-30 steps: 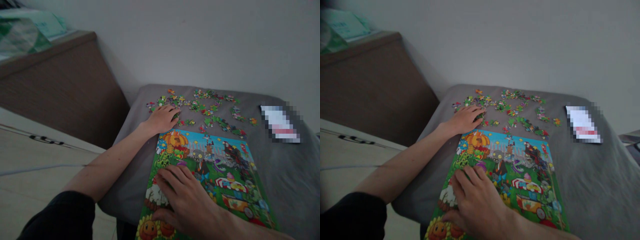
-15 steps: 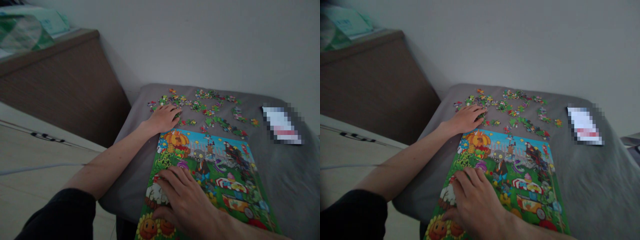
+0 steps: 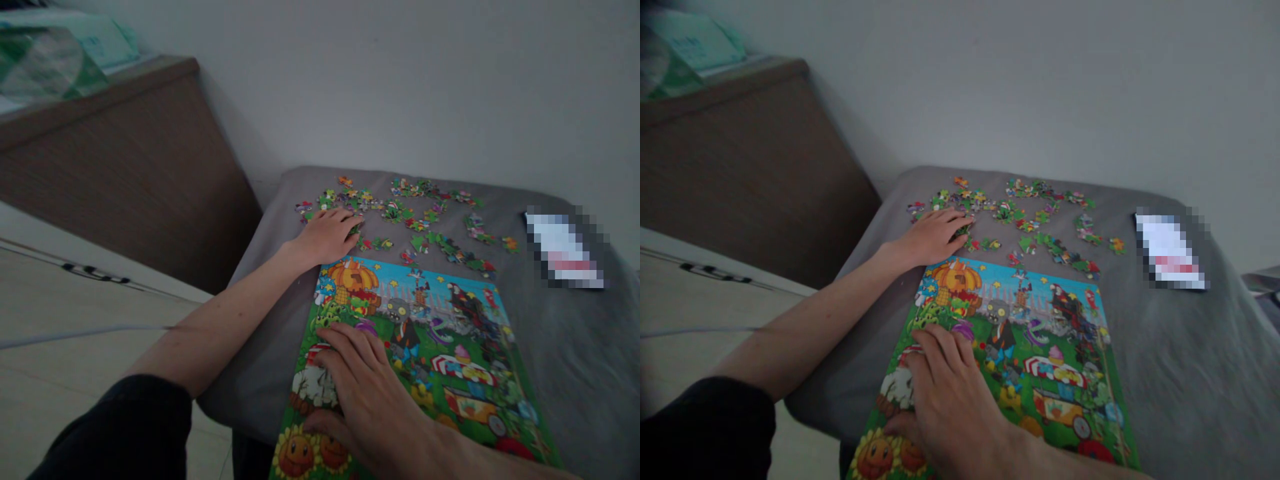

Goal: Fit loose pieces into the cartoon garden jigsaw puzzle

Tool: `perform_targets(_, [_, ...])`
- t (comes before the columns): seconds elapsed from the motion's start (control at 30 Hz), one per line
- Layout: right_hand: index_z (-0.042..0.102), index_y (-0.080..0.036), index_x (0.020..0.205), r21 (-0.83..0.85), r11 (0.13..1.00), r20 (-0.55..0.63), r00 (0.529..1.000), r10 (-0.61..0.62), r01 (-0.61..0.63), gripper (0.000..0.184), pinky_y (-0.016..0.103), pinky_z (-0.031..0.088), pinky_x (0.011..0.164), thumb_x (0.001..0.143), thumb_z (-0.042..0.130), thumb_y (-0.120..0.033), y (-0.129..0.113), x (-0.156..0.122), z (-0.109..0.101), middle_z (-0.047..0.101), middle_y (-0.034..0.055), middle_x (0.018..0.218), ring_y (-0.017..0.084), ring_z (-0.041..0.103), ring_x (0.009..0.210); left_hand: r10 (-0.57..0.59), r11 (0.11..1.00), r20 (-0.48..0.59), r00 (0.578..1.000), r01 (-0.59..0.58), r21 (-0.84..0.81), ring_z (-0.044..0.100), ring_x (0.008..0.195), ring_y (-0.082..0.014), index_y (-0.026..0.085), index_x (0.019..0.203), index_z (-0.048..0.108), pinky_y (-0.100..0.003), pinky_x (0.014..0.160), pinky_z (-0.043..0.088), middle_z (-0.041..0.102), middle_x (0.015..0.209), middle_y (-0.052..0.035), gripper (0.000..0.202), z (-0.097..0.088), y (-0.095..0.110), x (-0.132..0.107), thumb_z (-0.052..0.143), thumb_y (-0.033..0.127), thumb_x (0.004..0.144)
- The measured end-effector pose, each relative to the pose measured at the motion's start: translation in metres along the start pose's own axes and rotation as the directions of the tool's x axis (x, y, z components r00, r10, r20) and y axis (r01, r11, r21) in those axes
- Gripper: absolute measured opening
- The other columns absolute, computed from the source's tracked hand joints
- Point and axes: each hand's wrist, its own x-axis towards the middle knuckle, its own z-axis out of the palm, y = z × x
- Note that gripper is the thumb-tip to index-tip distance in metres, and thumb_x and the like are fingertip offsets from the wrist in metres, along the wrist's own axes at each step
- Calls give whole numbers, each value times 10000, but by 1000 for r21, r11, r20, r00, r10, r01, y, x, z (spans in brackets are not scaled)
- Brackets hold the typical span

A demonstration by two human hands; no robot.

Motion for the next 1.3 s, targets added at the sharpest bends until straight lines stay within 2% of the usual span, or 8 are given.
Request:
perform_targets(0.27, [641,-126,1136,11,1000,-78,997,-19,20,576,505,505,1020,839,674,-618,-2,0,1,689,122,1201,297,602,1151,12,1000,-4,1000,-12,-18,457,1368,-257,188,1429,513,-439,1145,339,548,1456,-93,451,0,-1,-1,396,351,1025])
perform_targets(0.4, [626,-121,1195,-5,1000,-87,996,-31,31,587,496,507,1004,857,671,-599,-3,2,-1,697,118,1189,293,612,1123,16,1000,-9,1000,-16,-16,452,1373,-251,194,1431,511,-430,1148,336,546,1457,-90,450,1,-2,-1,397,348,1024])
perform_targets(0.47, [620,-136,1225,-22,998,-92,994,-53,51,583,483,520,977,856,684,-582,-2,2,-1,707,103,1169,290,618,1105,13,1000,-5,1000,-13,-14,448,1378,-251,198,1434,507,-430,1150,336,541,1464,-90,450,1,-2,0,399,347,1024])
perform_targets(0.6, [668,-176,1128,-99,986,-85,987,-140,131,509,434,531,952,858,658,-608,3,1,1,720,62,1158,280,622,1109,10,1000,4,1000,-10,-9,442,1384,-258,192,1442,500,-441,1151,338,538,1466,-93,456,2,-2,1,399,347,1025])
perform_targets(0.8, [651,-128,1221,-262,924,-37,954,-297,278,575,380,472,1046,965,488,-617,4,-5,0,693,91,1267,265,581,1221,6,1000,20,1000,-6,-6,444,1383,-265,185,1444,501,-442,1153,341,532,1475,-87,454,0,-1,0,401,341,1030])
perform_targets(1.03, [652,-121,1235,-283,917,-13,955,-297,281,631,401,459,1058,985,405,-646,3,-9,-2,678,106,1310,282,582,1237,11,1000,14,1000,-11,-10,425,1399,-264,188,1452,491,-454,1158,331,527,1476,-100,462,2,-3,0,401,346,1028])
perform_targets(1.2, [622,-68,1275,-333,898,-25,949,-313,287,703,400,444,1067,990,363,-656,2,-12,6,643,161,1352,304,544,1289,19,1000,15,1000,-18,-19,424,1401,-272,178,1453,488,-459,1162,328,524,1475,-108,465,3,-5,1,408,345,1026])
perform_targets(1.3, [583,-75,1330,-304,910,4,955,-296,283,716,400,425,1093,989,354,-662,3,-13,11,627,155,1375,298,528,1304,22,1000,12,1000,-22,-14,428,1401,-272,185,1444,496,-458,1160,339,523,1479,-105,456,2,-5,1,408,346,1027])
